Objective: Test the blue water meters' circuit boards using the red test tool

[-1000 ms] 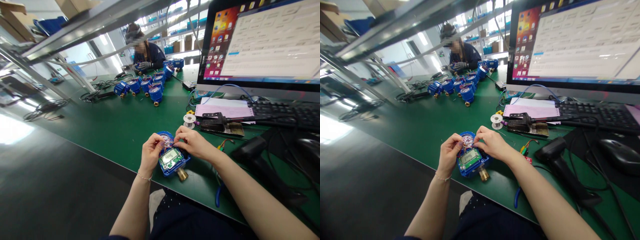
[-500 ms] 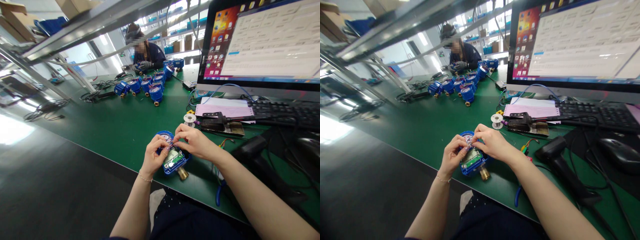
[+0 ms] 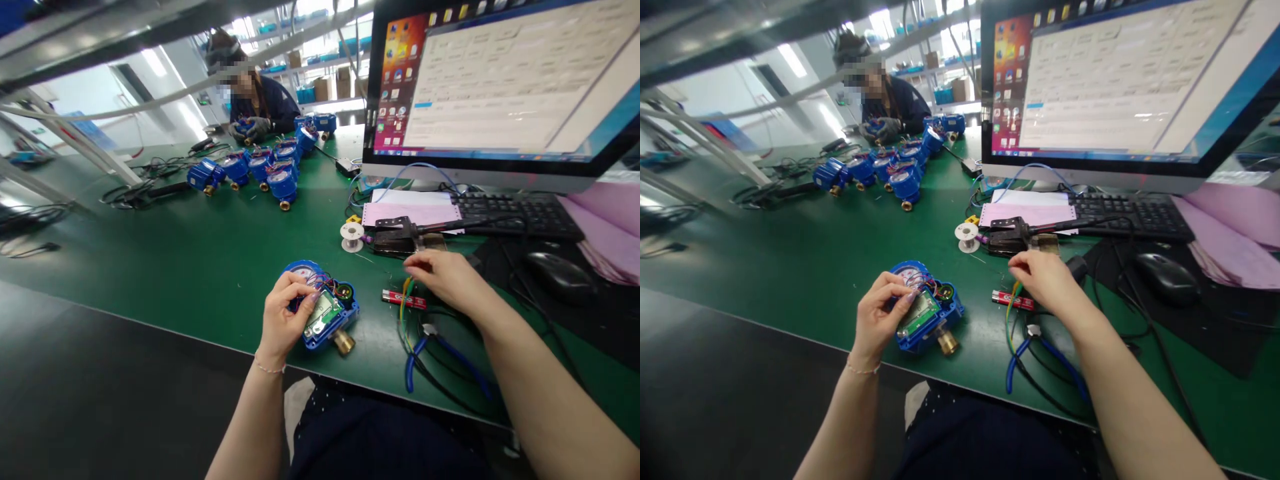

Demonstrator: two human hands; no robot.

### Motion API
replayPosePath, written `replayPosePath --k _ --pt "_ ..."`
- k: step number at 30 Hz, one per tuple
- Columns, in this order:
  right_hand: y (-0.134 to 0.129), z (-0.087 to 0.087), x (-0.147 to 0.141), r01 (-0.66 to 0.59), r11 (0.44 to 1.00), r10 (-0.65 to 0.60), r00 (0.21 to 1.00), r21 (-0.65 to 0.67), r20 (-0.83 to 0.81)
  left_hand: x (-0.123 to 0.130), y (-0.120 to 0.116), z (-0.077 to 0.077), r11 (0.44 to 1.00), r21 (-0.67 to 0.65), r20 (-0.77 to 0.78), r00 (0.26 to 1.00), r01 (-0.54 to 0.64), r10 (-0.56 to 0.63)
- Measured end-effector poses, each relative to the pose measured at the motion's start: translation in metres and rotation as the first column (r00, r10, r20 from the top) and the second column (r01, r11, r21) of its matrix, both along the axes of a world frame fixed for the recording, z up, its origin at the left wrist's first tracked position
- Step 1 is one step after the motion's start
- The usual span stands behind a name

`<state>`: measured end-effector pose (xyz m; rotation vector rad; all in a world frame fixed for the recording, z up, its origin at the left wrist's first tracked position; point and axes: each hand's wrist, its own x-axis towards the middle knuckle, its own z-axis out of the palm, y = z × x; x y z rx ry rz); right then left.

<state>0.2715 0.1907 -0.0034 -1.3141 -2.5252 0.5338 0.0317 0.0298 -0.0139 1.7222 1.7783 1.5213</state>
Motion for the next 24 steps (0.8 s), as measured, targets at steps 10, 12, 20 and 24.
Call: replayPosePath --k 10,12,20,24 --pt "-0.034 -0.031 -0.029 -0.139 0.986 0.106 0.946 0.088 0.305 -0.001 0.001 0.003 1.000 -0.015 0.018 1.000 0.009 -0.009" --pt "-0.032 -0.033 -0.033 -0.150 0.986 0.125 0.953 0.072 0.276 -0.001 0.001 0.003 1.000 -0.022 0.028 1.000 0.009 -0.008" --pt "-0.003 -0.038 -0.035 -0.117 0.973 0.109 0.993 -0.197 -0.053 0.001 0.003 0.006 0.999 -0.039 0.019 1.000 -0.002 0.002" --pt "-0.004 -0.025 -0.038 -0.142 0.937 0.025 0.938 -0.319 -0.345 0.004 0.003 0.008 0.996 -0.093 -0.021 1.000 -0.018 0.016"
